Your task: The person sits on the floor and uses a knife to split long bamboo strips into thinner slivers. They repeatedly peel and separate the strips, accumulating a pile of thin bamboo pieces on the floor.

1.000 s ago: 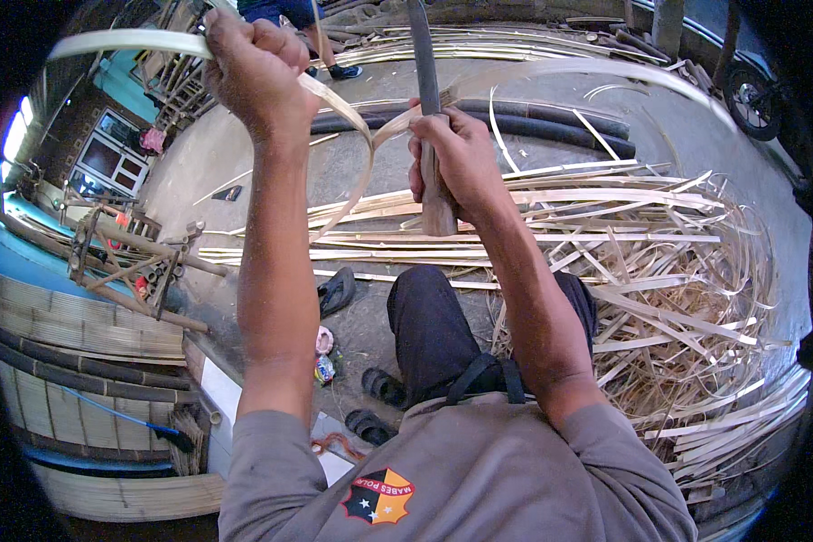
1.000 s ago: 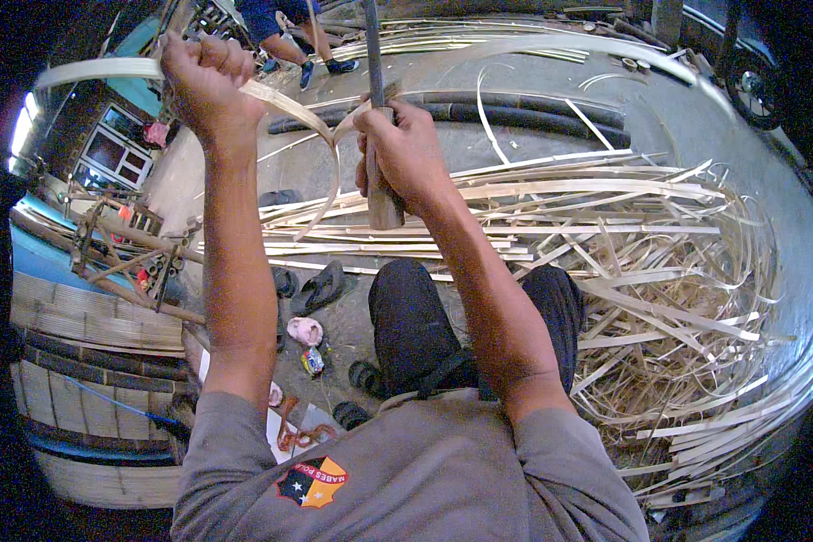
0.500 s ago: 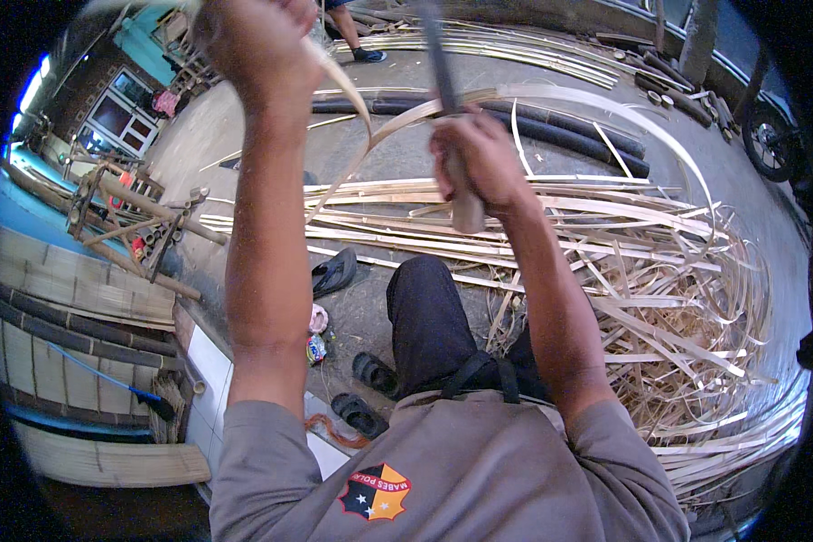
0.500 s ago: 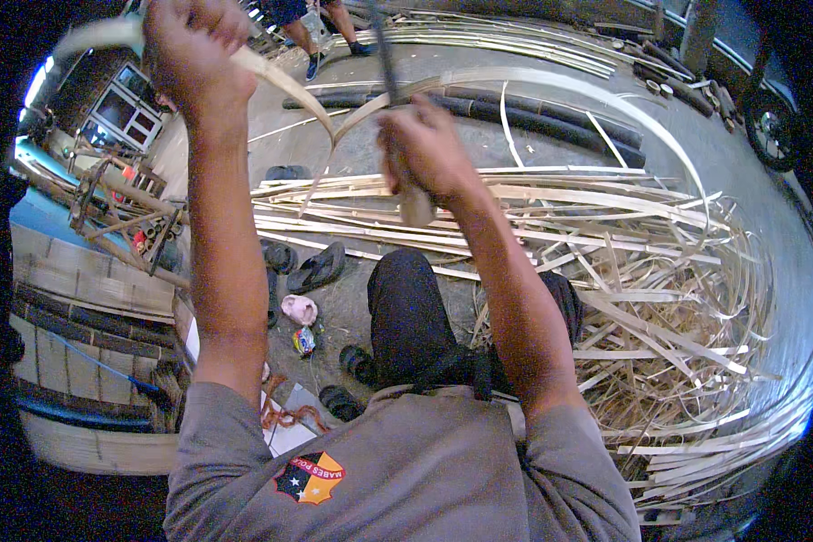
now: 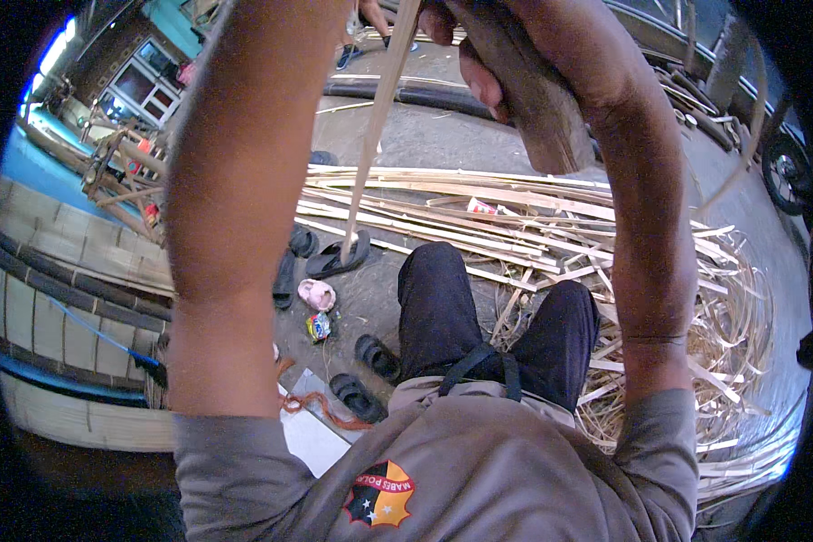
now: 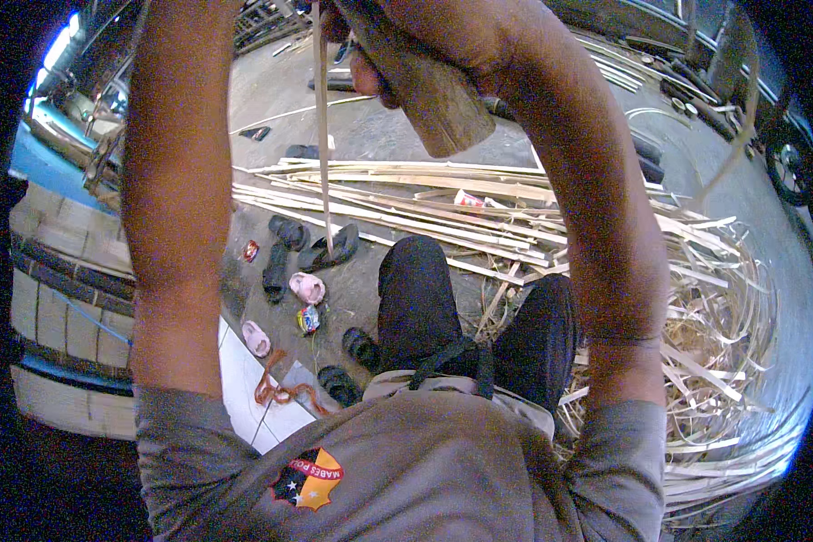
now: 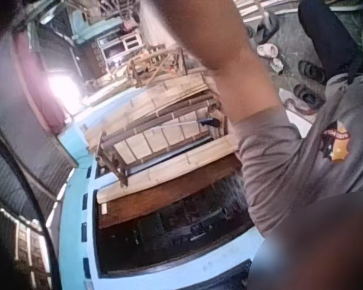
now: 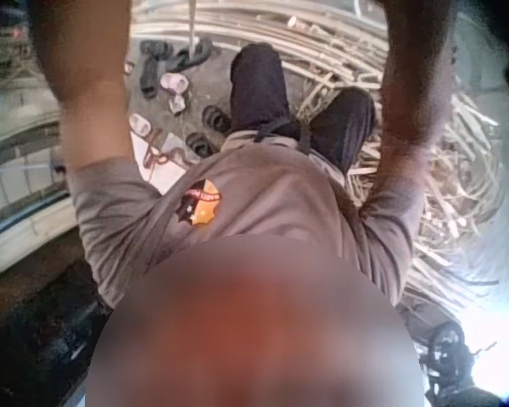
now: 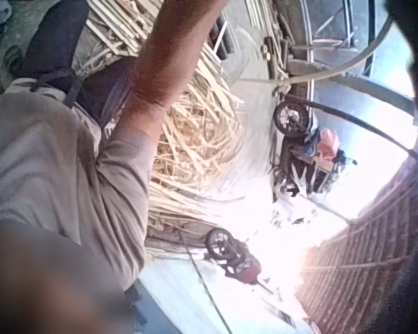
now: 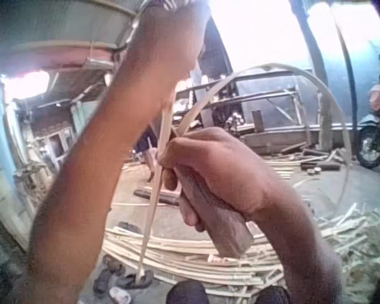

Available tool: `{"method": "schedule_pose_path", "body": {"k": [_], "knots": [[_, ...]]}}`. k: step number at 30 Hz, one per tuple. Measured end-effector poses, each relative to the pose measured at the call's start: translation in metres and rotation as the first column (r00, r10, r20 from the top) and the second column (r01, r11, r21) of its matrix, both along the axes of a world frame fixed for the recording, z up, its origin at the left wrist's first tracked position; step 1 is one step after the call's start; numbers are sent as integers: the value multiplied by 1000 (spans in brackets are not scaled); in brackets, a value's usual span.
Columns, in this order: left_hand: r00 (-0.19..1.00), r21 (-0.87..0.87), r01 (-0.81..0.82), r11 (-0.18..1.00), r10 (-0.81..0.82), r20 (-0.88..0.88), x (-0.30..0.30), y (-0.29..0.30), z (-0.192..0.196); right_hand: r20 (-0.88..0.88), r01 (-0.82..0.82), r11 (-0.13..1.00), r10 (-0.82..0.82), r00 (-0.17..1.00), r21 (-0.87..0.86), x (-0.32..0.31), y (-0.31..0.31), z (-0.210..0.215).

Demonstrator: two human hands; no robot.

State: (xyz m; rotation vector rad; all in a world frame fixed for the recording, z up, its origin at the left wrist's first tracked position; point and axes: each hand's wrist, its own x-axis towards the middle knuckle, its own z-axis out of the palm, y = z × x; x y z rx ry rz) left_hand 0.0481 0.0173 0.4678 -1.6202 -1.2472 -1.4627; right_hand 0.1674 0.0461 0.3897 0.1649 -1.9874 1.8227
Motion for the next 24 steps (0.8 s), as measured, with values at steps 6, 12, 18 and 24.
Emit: {"method": "schedule_pose_path", "body": {"k": [6, 12, 18, 24], "knots": [[998, 95, -30, 995, 24, 58, -3, 18, -38, 213, 203, 976, -182, 960, -80, 3, 14, -13], [913, 215, 73, 974, -152, 378, 5, 25, -61, 97, 263, 960, -255, 962, -93, 8, 40, -50], [748, 398, 23, 917, -280, 602, -27, -5, -57, 97, 226, 937, -208, 973, -267, 2, 71, -84], [776, 356, 56, 933, -265, 572, -57, -65, -27, 16, 37, 868, -34, 999, -494, -1, 87, -121]]}}
